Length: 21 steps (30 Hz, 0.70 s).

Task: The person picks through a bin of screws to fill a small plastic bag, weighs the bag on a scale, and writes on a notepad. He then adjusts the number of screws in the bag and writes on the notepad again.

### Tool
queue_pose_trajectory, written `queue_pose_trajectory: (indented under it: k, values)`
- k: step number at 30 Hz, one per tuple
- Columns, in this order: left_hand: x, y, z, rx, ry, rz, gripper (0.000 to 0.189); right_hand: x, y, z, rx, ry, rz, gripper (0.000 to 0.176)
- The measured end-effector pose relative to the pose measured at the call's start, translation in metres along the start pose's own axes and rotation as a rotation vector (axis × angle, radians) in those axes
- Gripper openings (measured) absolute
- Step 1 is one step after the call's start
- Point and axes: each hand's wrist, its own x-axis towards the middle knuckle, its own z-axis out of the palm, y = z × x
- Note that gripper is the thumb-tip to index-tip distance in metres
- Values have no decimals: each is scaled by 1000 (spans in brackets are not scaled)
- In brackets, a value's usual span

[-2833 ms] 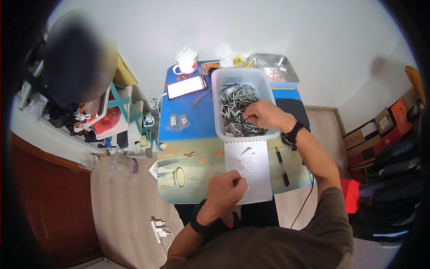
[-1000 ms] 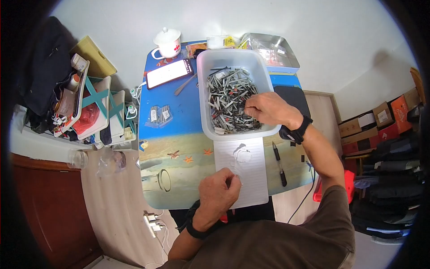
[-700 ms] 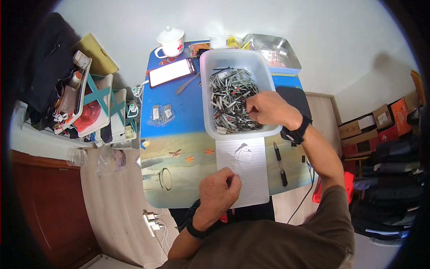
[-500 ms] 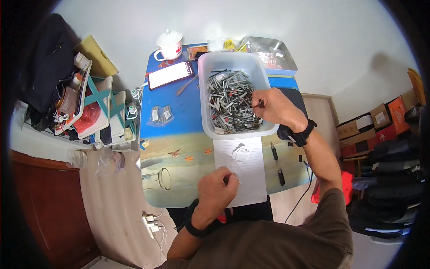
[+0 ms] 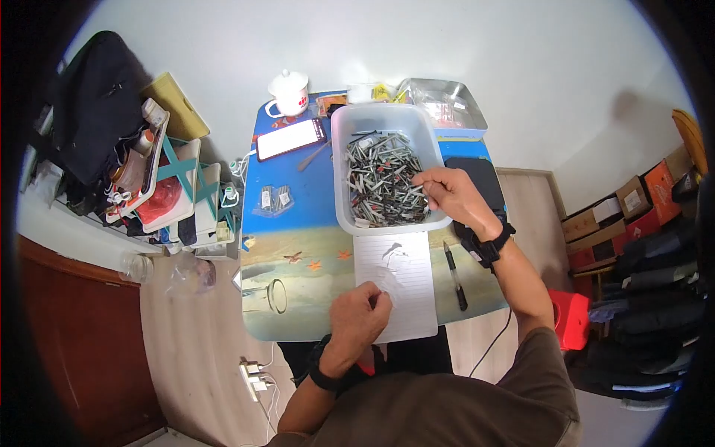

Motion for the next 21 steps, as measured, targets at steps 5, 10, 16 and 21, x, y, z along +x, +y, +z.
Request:
queue_pose_trajectory:
  k: [5, 10, 16, 21]
  values:
    - [1, 0, -2, -32, -19, -50, 24, -33, -4, -5, 564, -45, 172, 11]
    - [-2, -6, 2, 17, 26, 11, 24, -111, -32, 23, 748, -97, 160, 8]
    - [-2, -18, 6, -195, -104, -132, 23, -223, -58, 65, 799, -615, 44, 24]
    - [-2, -9, 0, -331, -120, -248, 25, -246, -65, 83, 858, -981, -415, 32]
